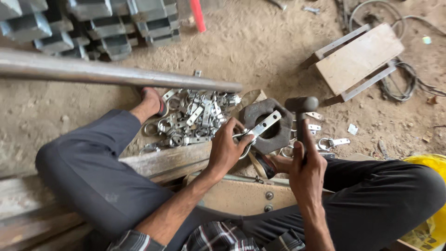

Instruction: The person assembles metal components together using a hammer and a jig to secure parts, repeatedly striking the metal pieces to join them and setting aside finished units.

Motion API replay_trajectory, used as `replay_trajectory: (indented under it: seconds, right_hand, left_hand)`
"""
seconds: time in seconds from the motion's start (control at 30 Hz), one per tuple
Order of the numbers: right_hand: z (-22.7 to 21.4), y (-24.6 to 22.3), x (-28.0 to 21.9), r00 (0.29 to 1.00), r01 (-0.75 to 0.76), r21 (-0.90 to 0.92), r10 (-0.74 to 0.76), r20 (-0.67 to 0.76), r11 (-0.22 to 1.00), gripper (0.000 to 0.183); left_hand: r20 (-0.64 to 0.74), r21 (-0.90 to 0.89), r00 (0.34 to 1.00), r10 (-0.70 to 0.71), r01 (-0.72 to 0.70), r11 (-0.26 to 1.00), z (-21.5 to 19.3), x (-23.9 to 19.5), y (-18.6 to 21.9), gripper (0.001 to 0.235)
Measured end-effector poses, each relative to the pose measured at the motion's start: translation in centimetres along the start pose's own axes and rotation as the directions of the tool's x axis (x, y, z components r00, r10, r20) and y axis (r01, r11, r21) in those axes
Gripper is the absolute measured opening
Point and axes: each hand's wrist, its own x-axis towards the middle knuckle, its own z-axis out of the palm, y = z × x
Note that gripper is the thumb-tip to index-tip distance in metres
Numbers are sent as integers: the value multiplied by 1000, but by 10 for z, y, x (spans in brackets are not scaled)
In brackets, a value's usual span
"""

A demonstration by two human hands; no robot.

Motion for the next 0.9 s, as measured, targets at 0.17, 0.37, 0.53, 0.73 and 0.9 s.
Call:
replay_trajectory:
  seconds: [0.17, 0.37, 0.53, 0.73, 0.9]
  right_hand:
    - [10, -6, -3, 896, -386, 23, 369, 249, 922, 61]
    - [-7, 1, -3, 899, -373, -105, 387, 203, 922, 53]
    - [-2, -6, -16, 975, -213, 144, 201, 95, 966, 50]
    - [13, -14, -13, 941, -314, 165, 283, 186, 935, 54]
    - [-3, -15, -7, 956, -277, -10, 276, 103, 961, 52]
  left_hand:
    - [-10, -31, 1000, 18, -18, 999, -7, -4, 4, 38]
    - [-37, -9, 996, 80, -80, 997, -14, -7, 4, 43]
    - [4, -39, 999, 40, -40, 998, -13, -5, -1, 42]
    - [-67, -91, 990, 127, -133, 987, 1, -4, -3, 43]
    - [-17, -77, 998, 52, -54, 996, 6, -3, -6, 44]
